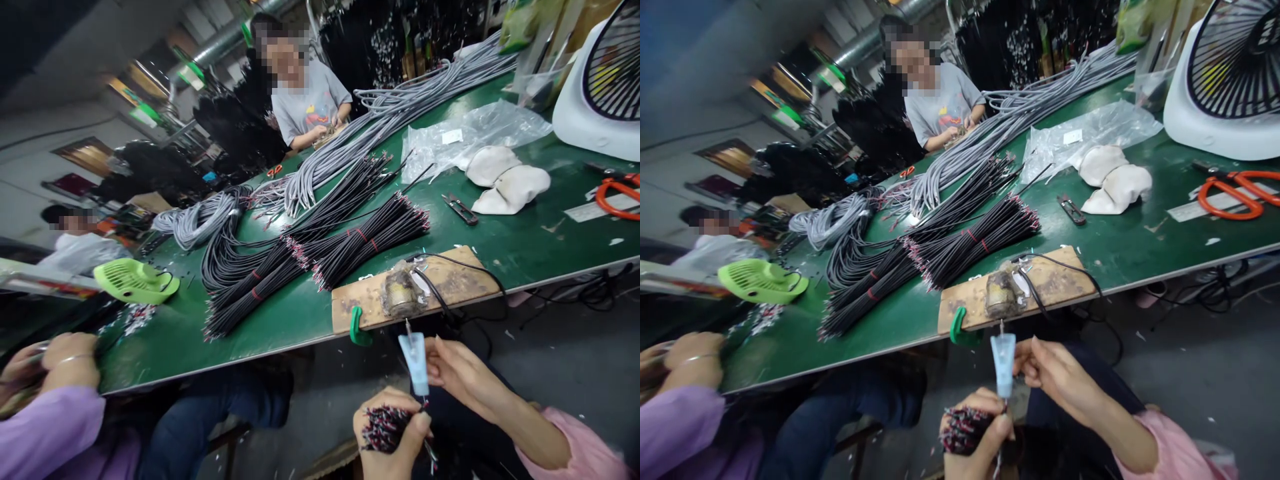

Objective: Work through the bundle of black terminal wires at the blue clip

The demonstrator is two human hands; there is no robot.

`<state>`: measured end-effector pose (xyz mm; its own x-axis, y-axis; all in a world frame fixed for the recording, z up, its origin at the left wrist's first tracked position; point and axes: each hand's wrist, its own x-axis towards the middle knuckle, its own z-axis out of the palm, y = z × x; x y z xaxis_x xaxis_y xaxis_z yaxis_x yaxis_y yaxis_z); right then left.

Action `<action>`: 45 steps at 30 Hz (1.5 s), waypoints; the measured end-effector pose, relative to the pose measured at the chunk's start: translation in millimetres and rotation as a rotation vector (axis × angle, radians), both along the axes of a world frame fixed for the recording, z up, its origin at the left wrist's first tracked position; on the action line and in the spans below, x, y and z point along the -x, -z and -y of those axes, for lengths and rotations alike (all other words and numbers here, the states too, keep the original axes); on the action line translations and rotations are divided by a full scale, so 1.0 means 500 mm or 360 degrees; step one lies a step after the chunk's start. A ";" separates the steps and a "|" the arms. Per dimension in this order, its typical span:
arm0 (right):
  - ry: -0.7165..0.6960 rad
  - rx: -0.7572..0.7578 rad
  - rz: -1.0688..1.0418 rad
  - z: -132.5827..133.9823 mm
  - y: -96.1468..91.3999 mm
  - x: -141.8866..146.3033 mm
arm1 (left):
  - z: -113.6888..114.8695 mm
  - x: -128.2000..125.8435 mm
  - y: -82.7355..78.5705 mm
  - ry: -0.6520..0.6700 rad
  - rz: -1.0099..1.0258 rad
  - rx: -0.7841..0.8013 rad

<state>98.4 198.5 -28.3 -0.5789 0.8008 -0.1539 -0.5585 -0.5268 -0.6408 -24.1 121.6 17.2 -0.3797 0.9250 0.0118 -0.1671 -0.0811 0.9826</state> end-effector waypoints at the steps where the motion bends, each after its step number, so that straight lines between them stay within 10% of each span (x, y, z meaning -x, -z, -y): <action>1: 0.0005 -0.0114 0.0124 0.003 0.000 -0.008 | 0.004 0.001 0.004 0.0020 0.0031 -0.0007; 7: 0.0119 -0.0963 0.0776 0.026 -0.047 -0.039 | 0.035 -0.011 0.032 0.0082 0.0395 0.0379; 13: 0.0239 -0.1540 0.0971 0.046 -0.087 -0.039 | 0.027 -0.018 0.032 -0.0034 -0.0079 0.0314; 22: 0.0261 -0.1363 0.1044 0.048 -0.062 -0.052 | 0.058 -0.028 0.055 -0.0310 0.0156 0.0528; 37: 0.0241 -0.1490 0.1021 0.052 -0.068 -0.061 | 0.064 -0.021 0.063 -0.0178 0.0052 0.0539; 45: -0.0476 -0.0296 0.0225 0.023 -0.039 -0.036 | 0.041 -0.014 0.042 0.0027 -0.0097 0.0134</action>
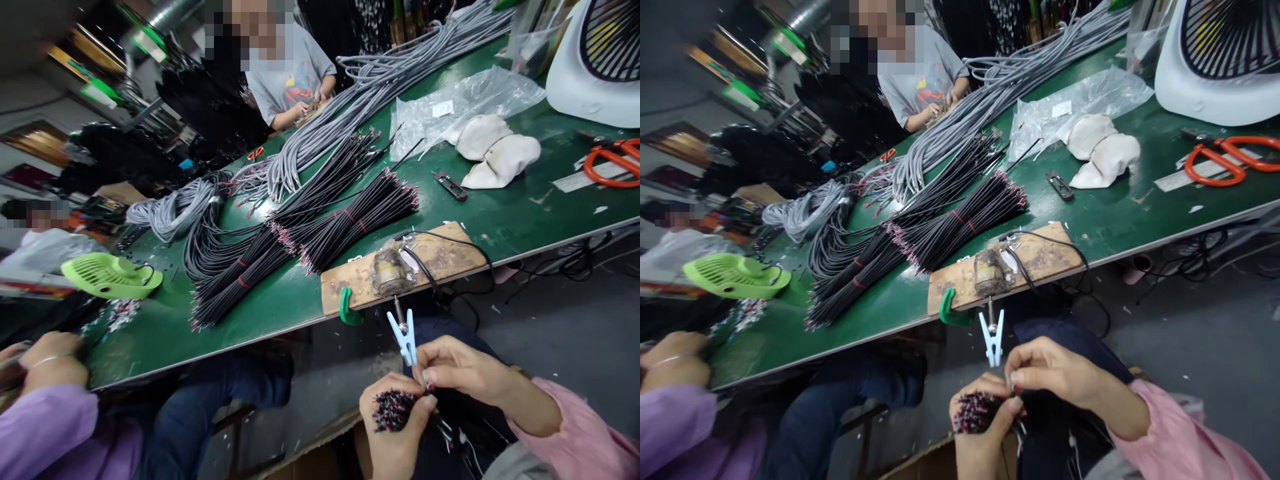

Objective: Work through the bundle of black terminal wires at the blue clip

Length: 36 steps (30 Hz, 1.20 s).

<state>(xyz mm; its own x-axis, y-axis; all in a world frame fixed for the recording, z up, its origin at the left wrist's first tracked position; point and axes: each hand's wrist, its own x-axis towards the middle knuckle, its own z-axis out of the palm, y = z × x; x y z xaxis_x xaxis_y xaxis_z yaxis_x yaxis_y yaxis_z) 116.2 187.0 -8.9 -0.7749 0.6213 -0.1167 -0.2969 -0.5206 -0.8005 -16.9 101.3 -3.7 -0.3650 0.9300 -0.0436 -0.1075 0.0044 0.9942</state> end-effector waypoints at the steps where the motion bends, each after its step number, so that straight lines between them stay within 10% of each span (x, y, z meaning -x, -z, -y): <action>1: 0.0030 0.0084 -0.0077 -0.007 0.000 0.009 | -0.004 0.002 -0.008 0.0003 -0.0037 -0.0049; 12: 0.0357 0.0339 -0.0396 -0.047 -0.041 0.070 | -0.050 0.014 -0.048 -0.0021 -0.0162 -0.0195; 21: 0.0382 0.0537 -0.0419 -0.043 0.019 0.053 | -0.040 0.016 -0.040 0.0041 0.0008 -0.0079; 36: 0.0417 -0.0979 0.0316 -0.005 -0.022 -0.016 | 0.013 0.006 0.013 0.0048 0.0141 0.0266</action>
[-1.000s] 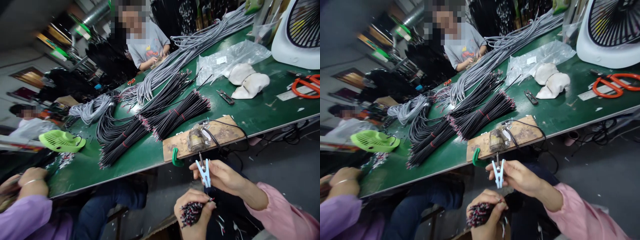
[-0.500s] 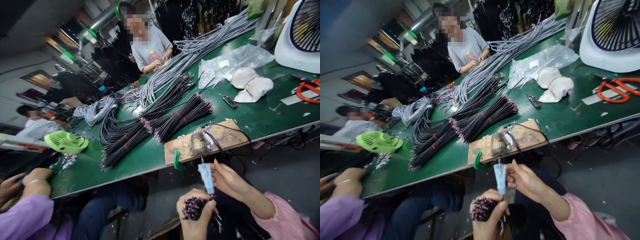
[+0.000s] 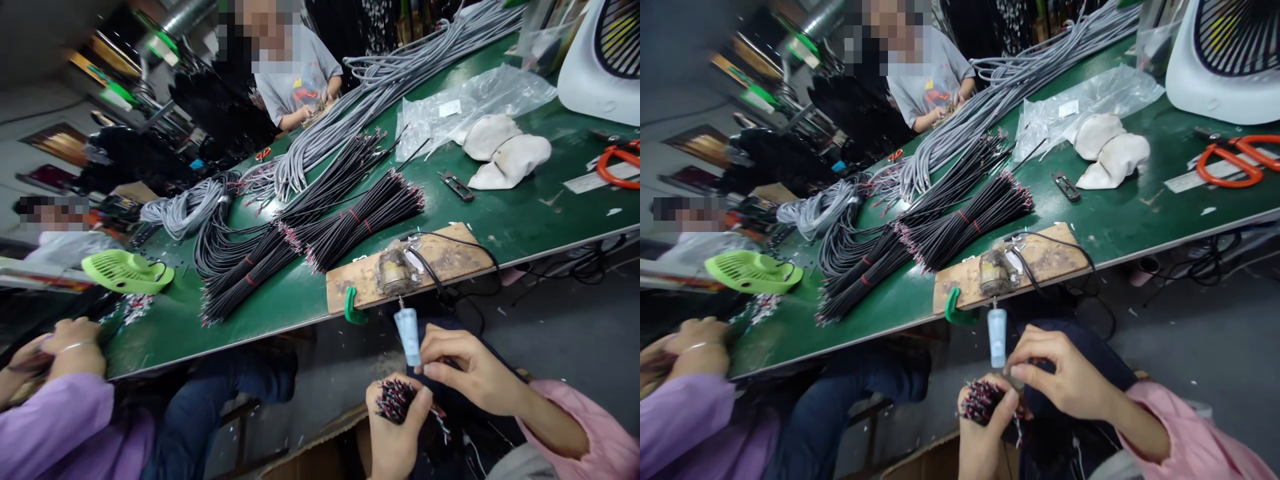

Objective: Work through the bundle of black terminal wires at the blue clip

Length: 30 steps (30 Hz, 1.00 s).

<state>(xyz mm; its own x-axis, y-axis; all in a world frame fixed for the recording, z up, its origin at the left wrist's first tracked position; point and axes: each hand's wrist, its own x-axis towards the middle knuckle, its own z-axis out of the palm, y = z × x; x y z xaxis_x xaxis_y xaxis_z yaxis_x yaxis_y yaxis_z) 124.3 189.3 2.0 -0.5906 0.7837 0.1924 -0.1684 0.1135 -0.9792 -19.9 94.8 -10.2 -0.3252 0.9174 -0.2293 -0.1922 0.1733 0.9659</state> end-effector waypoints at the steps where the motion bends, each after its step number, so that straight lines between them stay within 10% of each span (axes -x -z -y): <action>1: -0.0019 -0.0056 0.0002 0.002 -0.003 -0.003 | 0.003 0.000 0.005 -0.0014 -0.0052 -0.0006; 13: -0.0288 -0.0699 0.0227 0.015 -0.015 -0.033 | 0.010 0.003 0.030 -0.0039 -0.0111 0.0026; 23: -0.0281 -0.0113 0.0131 0.012 0.007 -0.015 | -0.012 0.017 -0.018 0.0278 -0.0225 -0.0173; 30: 0.0259 0.0130 0.0234 -0.039 -0.030 0.020 | -0.030 0.023 -0.048 0.0169 -0.0446 -0.0393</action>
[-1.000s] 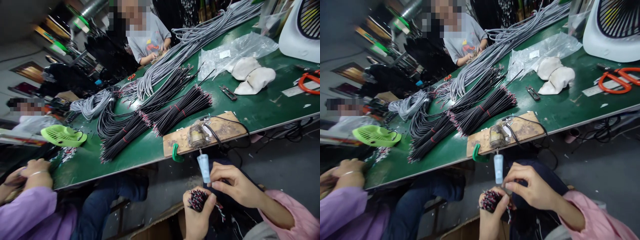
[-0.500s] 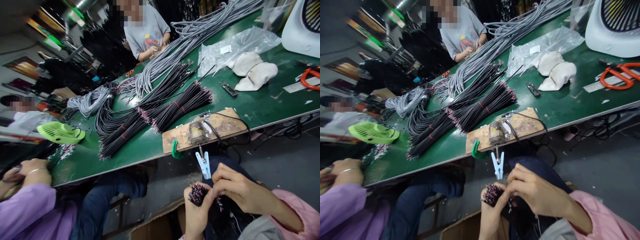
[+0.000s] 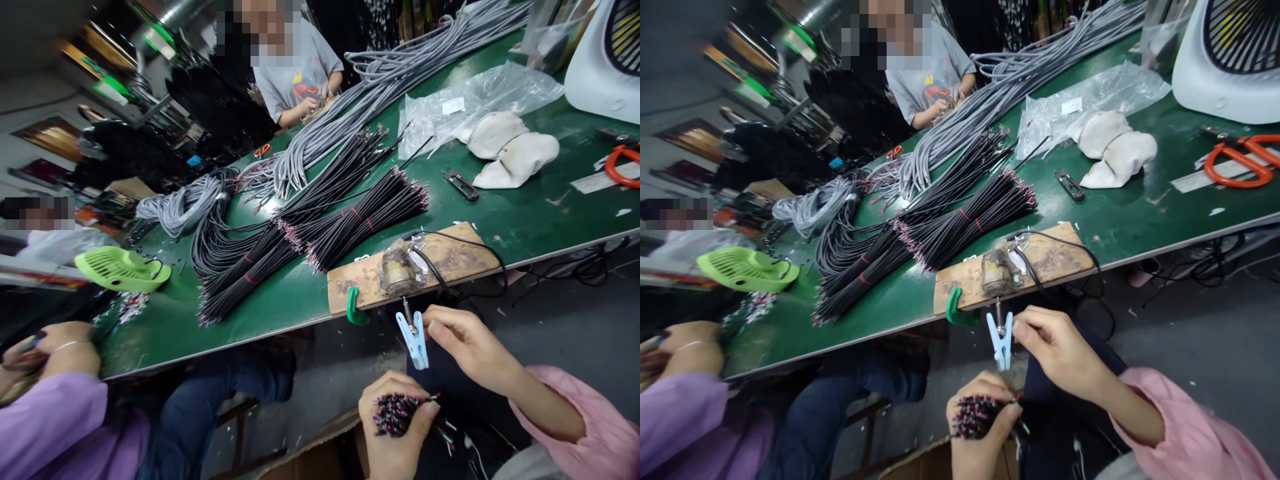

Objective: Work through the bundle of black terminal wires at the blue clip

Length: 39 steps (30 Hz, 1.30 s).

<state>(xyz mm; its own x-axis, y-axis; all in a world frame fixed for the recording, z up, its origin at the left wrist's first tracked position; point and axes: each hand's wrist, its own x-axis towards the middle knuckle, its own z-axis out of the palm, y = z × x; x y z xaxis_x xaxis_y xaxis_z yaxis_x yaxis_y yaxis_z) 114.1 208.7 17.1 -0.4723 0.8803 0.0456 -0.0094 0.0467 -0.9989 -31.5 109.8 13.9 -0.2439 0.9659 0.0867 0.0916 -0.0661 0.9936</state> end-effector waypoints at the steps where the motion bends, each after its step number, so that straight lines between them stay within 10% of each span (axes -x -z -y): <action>1: 0.0016 0.0011 0.0026 -0.007 -0.009 0.007 | -0.003 0.004 -0.002 0.0031 -0.0031 -0.0024; 15: -0.0263 0.0800 -0.0652 -0.013 -0.018 0.045 | -0.019 0.003 0.034 -0.0292 -0.0001 0.0103; 23: -0.0246 0.1262 -0.1092 -0.004 0.046 0.044 | -0.017 -0.002 0.026 -0.0318 0.0080 0.0057; 29: -0.0167 0.0883 -0.0794 0.016 0.080 0.001 | -0.007 -0.004 0.025 -0.0279 0.0138 -0.0051; 39: -0.0320 0.0115 -0.0343 0.052 0.037 -0.011 | 0.015 0.003 0.019 -0.0250 0.0036 0.0290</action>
<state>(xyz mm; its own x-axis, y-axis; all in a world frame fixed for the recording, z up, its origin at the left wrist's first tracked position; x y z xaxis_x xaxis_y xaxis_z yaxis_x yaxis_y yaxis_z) 119.8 182.8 -1.4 -0.6236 0.7747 0.1047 -0.2236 -0.0485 -0.9735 -33.1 102.3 4.7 -0.3923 0.9152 -0.0925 0.0643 0.1276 0.9897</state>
